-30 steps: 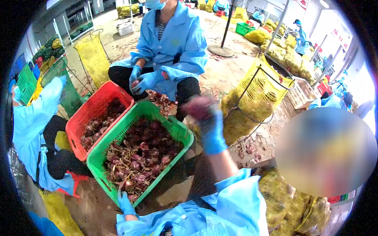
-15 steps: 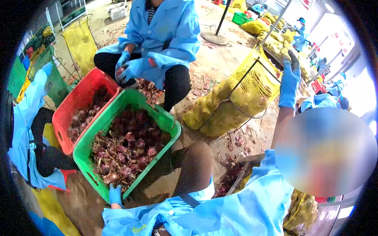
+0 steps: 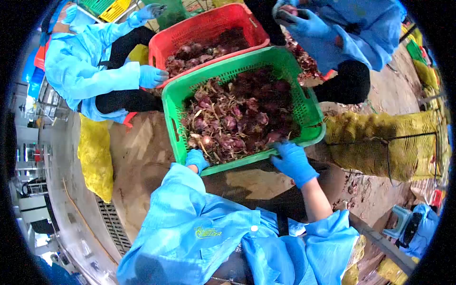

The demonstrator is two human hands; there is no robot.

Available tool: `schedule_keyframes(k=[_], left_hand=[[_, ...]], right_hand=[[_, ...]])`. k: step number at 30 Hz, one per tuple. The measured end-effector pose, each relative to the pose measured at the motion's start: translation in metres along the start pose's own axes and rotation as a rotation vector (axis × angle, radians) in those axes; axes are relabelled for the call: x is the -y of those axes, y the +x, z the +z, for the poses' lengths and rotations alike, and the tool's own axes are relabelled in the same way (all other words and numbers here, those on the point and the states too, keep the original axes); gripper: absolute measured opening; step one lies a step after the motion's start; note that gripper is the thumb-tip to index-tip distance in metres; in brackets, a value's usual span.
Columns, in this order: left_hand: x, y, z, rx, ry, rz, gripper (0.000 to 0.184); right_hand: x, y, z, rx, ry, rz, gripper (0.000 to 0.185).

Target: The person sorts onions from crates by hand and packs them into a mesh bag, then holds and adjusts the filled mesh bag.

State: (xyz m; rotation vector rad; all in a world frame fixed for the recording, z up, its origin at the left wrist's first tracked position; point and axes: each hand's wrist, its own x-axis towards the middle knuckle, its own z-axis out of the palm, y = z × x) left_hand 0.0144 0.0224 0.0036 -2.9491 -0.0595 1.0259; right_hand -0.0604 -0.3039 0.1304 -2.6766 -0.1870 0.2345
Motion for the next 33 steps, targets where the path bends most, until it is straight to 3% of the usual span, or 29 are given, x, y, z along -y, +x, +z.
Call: schedule_keyframes(k=[1,3,5,11,13,14,17,21,25,27,28,29,30,32,33], left_hand=[[0.000,-0.004,-0.003,0.015,-0.019,0.028,0.042],[0.001,0.007,0.004,0.028,-0.109,-0.014,0.040],[-0.001,-0.004,-0.014,0.074,-0.157,-0.024,0.051],[0.006,-0.009,-0.025,0.128,-0.075,0.053,0.055],[0.014,-0.021,-0.041,-0.040,-0.297,0.236,0.061],[0.022,-0.023,-0.054,0.188,-0.682,0.247,0.065],[0.033,-0.035,-0.067,0.394,-1.473,0.485,0.059],[0.028,-0.052,-0.088,0.366,-1.604,0.729,0.061],[0.015,-0.067,-0.089,0.384,-1.729,0.801,0.067],[0.013,-0.061,-0.073,0.530,-1.994,0.730,0.060],[0.003,-0.071,-0.084,0.756,-2.242,0.551,0.054],[0.001,-0.071,-0.078,0.757,-2.237,0.557,0.054],[0.002,-0.069,-0.066,0.589,-2.033,0.631,0.053],[-0.004,-0.064,-0.053,1.013,-2.422,0.562,0.060],[-0.007,-0.062,-0.052,1.017,-2.419,0.567,0.060]], right_hand=[[0.000,0.006,0.016,0.014,0.107,-0.024,0.035],[-0.005,0.015,0.034,0.068,-0.013,0.033,0.035],[-0.011,0.024,0.037,0.127,-0.099,0.128,0.035],[-0.030,0.029,0.030,-0.067,0.126,0.125,0.031],[-0.028,0.033,0.027,-0.146,0.536,0.159,0.031],[-0.028,0.035,0.032,-0.161,0.640,0.163,0.029],[-0.005,0.041,0.032,-0.176,0.810,0.131,0.026],[0.036,0.048,0.046,-0.087,0.972,0.094,0.026],[0.085,0.054,0.055,0.241,1.522,0.203,0.043],[0.106,0.052,0.061,0.213,1.505,0.024,0.053],[0.115,0.055,0.068,0.114,1.431,-0.109,0.063],[0.121,0.054,0.071,0.108,1.430,-0.112,0.063],[0.130,0.054,0.069,0.080,1.464,-0.090,0.067],[0.136,0.053,0.065,0.069,1.582,-0.066,0.075],[0.136,0.052,0.064,0.064,1.580,-0.067,0.075]])
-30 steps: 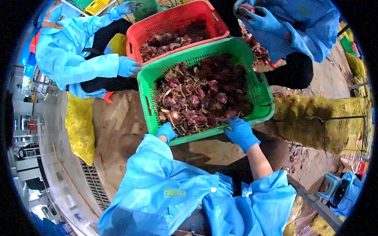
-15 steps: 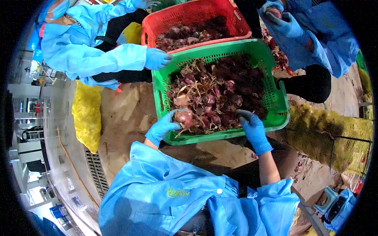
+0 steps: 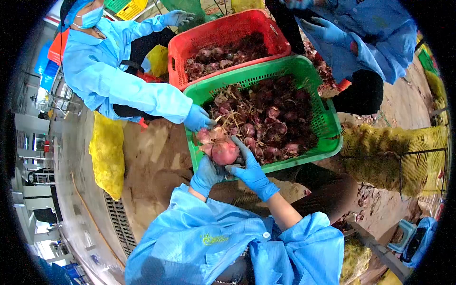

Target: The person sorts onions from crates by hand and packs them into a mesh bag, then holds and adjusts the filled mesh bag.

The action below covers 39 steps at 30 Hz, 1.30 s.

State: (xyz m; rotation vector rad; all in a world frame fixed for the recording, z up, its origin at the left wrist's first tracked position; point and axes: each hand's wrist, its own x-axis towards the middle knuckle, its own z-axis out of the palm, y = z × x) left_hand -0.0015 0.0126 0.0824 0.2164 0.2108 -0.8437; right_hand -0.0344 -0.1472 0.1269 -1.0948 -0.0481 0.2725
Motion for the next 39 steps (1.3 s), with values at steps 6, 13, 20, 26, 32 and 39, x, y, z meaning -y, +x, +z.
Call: schedule_keyframes(k=[6,13,20,26,32,39], left_hand=[[0.015,0.017,-0.004,-0.161,0.051,-0.017,0.052],[0.015,0.018,0.031,-0.245,0.110,-0.096,0.054],[0.010,0.032,0.055,-0.269,0.569,-0.063,0.059],[0.016,0.040,0.060,-0.403,0.851,-0.018,0.078],[0.006,0.023,0.035,-0.577,1.037,0.084,0.068],[0.011,0.016,-0.035,-0.714,1.978,0.358,0.043]], right_hand=[[0.011,0.000,-0.008,0.031,0.018,0.021,0.070],[0.012,0.003,-0.008,-0.001,-0.022,-0.050,0.060],[0.024,0.004,-0.006,-0.153,0.206,-0.055,0.057],[0.028,0.004,-0.037,-0.346,0.603,-0.190,0.053],[0.097,-0.042,-0.133,-0.646,0.839,-0.403,0.036],[0.268,-0.166,-0.195,-1.137,0.125,-1.194,0.040]])
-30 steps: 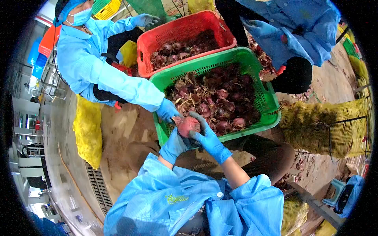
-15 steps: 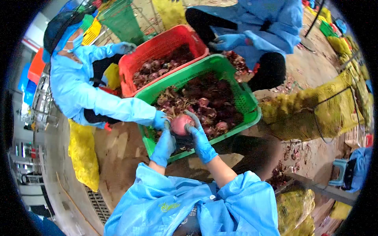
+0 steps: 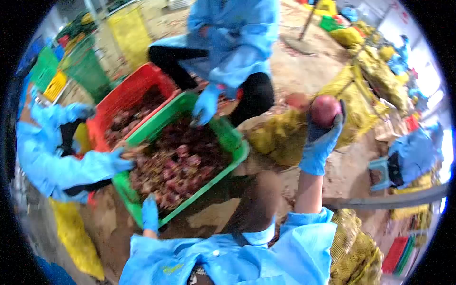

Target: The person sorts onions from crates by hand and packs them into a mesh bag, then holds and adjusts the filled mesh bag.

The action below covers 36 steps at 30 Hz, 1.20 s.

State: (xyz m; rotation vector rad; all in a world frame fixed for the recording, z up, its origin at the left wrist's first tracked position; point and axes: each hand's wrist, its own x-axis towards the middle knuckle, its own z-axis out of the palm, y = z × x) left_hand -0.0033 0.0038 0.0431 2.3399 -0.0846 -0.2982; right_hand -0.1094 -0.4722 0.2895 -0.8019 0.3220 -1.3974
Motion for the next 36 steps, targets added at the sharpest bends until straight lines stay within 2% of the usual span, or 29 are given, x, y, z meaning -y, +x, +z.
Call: schedule_keyframes(k=[1,2,3,5,7,8,10,11,13,15,16,17,18,19,21,22,23,25,27,29,31,33,35,36], left_hand=[[-0.012,-0.005,-0.005,-0.028,0.207,0.006,0.041],[-0.023,-0.006,-0.007,-0.025,0.170,-0.064,0.042],[-0.032,-0.007,-0.006,-0.026,0.139,-0.143,0.043],[-0.033,-0.007,-0.003,-0.087,0.192,-0.166,0.044],[-0.043,-0.008,-0.004,-0.101,0.138,-0.115,0.044],[-0.046,-0.009,-0.005,-0.099,0.181,-0.133,0.044],[-0.042,-0.009,-0.006,-0.083,0.152,-0.155,0.041],[-0.032,-0.007,-0.006,-0.078,0.152,-0.154,0.041],[-0.015,-0.005,-0.005,-0.087,0.226,-0.109,0.040],[-0.023,-0.006,-0.009,-0.049,0.233,-0.157,0.040],[-0.037,-0.007,-0.013,-0.017,0.231,-0.188,0.040],[-0.042,-0.011,-0.017,0.016,0.232,-0.222,0.042],[-0.029,-0.010,-0.017,0.046,0.269,-0.066,0.048],[-0.016,-0.009,-0.016,0.135,0.232,-0.044,0.055],[-0.003,-0.007,-0.009,0.156,0.141,0.062,0.062],[-0.006,-0.006,-0.007,0.180,0.189,0.128,0.066],[-0.009,-0.003,-0.005,0.201,0.240,0.182,0.070],[-0.006,0.001,0.002,0.195,0.358,0.303,0.075],[-0.013,0.007,0.006,0.332,0.481,0.121,0.082],[-0.038,0.006,0.009,0.355,0.707,-0.108,0.089],[-0.033,0.011,0.014,0.395,0.695,-0.139,0.096],[-0.020,0.021,0.019,0.414,0.665,-0.196,0.106],[-0.028,0.028,0.010,0.455,0.598,-0.232,0.114],[-0.029,0.030,0.009,0.464,0.589,-0.243,0.118]], right_hand=[[0.021,0.023,0.001,-0.023,-0.057,-0.131,0.039],[0.038,0.049,-0.002,0.003,-0.187,-0.302,0.039],[0.056,0.080,-0.008,-0.040,-0.226,-0.375,0.037],[0.079,0.111,0.006,-0.035,-0.344,-0.604,0.035],[0.092,0.160,-0.013,-0.003,-0.480,-0.723,0.033],[0.099,0.191,-0.034,-0.053,-0.727,-0.793,0.031],[0.110,0.209,-0.053,0.180,-1.212,-0.471,0.030],[0.108,0.214,-0.067,0.294,-1.374,-0.237,0.031],[0.109,0.235,-0.087,0.274,-1.577,0.285,0.031],[0.106,0.230,-0.093,0.330,-1.534,-0.024,0.033],[0.104,0.233,-0.103,0.266,-1.584,-0.261,0.026],[0.103,0.192,-0.074,0.213,-1.562,-0.561,0.026],[0.099,0.180,-0.070,0.133,-1.312,-0.606,0.027],[0.091,0.169,-0.066,0.056,-1.057,-0.636,0.027],[0.079,0.137,-0.059,0.118,-0.807,-0.606,0.025],[0.067,0.100,-0.039,0.197,-0.820,-0.585,0.024],[0.052,0.071,-0.030,0.268,-0.785,-0.456,0.022],[0.017,0.015,-0.021,0.576,-0.935,-0.143,0.021],[-0.030,-0.026,-0.023,1.139,-1.136,-0.073,0.021],[-0.070,-0.077,0.002,1.533,-1.249,0.004,0.030],[-0.110,-0.113,0.005,1.741,-1.365,0.298,0.037],[-0.166,-0.145,-0.012,1.785,-1.209,0.353,0.047],[-0.201,-0.166,-0.012,1.888,-1.435,0.578,0.059],[-0.221,-0.174,-0.018,2.000,-1.610,0.575,0.071]])
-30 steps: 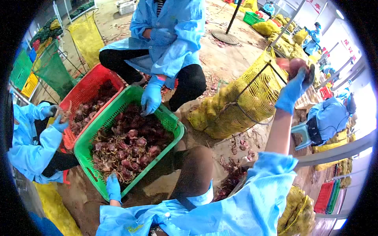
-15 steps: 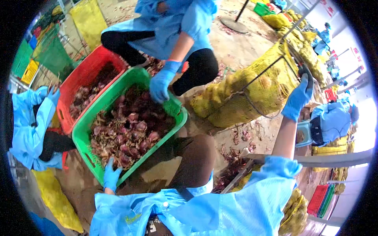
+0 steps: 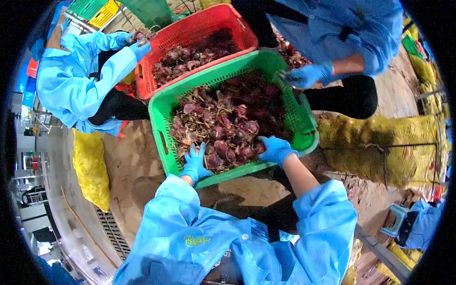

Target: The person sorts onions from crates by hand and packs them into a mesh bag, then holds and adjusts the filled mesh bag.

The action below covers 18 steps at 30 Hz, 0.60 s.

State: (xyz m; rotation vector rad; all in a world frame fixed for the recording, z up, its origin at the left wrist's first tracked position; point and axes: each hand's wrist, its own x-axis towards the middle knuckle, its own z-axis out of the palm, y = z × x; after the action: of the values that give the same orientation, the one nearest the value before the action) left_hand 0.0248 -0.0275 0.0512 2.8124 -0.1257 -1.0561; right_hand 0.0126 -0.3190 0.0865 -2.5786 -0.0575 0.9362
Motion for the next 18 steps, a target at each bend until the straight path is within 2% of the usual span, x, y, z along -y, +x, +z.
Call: schedule_keyframes(k=[1,3,4,6,7,8,9,10,11,12,13,14,15,16,17,18], left_hand=[[0.002,0.004,0.001,0.004,-0.017,0.003,0.119],[0.008,0.008,0.003,-0.042,-0.068,0.037,0.118],[0.010,0.008,0.006,-0.028,-0.073,0.029,0.118],[0.011,0.004,0.013,-0.204,-0.198,0.071,0.115],[0.007,-0.001,0.007,-0.188,-0.200,0.065,0.115],[0.001,-0.004,-0.002,-0.180,-0.139,0.081,0.112],[-0.003,-0.005,-0.006,-0.167,-0.079,0.097,0.109],[-0.005,0.001,-0.007,-0.239,0.033,0.240,0.103],[-0.015,0.008,-0.006,-0.214,0.171,0.309,0.093],[-0.025,0.021,0.003,-0.225,0.217,0.376,0.089],[-0.032,0.035,0.019,-0.239,0.263,0.444,0.086],[-0.035,0.048,0.034,-0.346,0.280,0.465,0.079],[-0.037,0.053,0.033,-0.346,0.270,0.467,0.079],[-0.034,0.057,0.032,-0.360,0.264,0.554,0.076],[-0.028,0.059,0.031,-0.369,0.263,0.640,0.073],[-0.023,0.057,0.021,-0.318,0.213,0.602,0.067]], right_hand=[[0.006,0.010,-0.003,0.147,-0.077,0.131,0.081],[-0.019,0.037,0.030,0.129,-0.087,0.187,0.092],[-0.019,0.041,0.042,-0.042,-0.159,0.196,0.092],[-0.016,0.054,0.051,0.057,-0.119,0.210,0.091],[-0.011,0.058,0.052,0.128,-0.075,0.225,0.090],[-0.006,0.060,0.051,0.128,-0.118,0.245,0.081],[-0.007,0.067,0.052,0.141,-0.115,0.250,0.081],[-0.012,0.075,0.050,0.198,0.021,0.284,0.078],[-0.018,0.082,0.051,0.249,0.154,0.319,0.075],[-0.035,0.092,0.078,0.152,0.258,0.334,0.065],[-0.037,0.094,0.084,0.158,0.252,0.340,0.065],[-0.040,0.095,0.085,0.181,0.380,0.341,0.061],[-0.045,0.099,0.084,0.221,0.464,0.283,0.056],[-0.051,0.103,0.084,0.264,0.551,0.228,0.051],[-0.057,0.102,0.087,0.273,0.554,0.235,0.051],[-0.044,0.096,0.072,0.243,0.688,0.290,0.050]])
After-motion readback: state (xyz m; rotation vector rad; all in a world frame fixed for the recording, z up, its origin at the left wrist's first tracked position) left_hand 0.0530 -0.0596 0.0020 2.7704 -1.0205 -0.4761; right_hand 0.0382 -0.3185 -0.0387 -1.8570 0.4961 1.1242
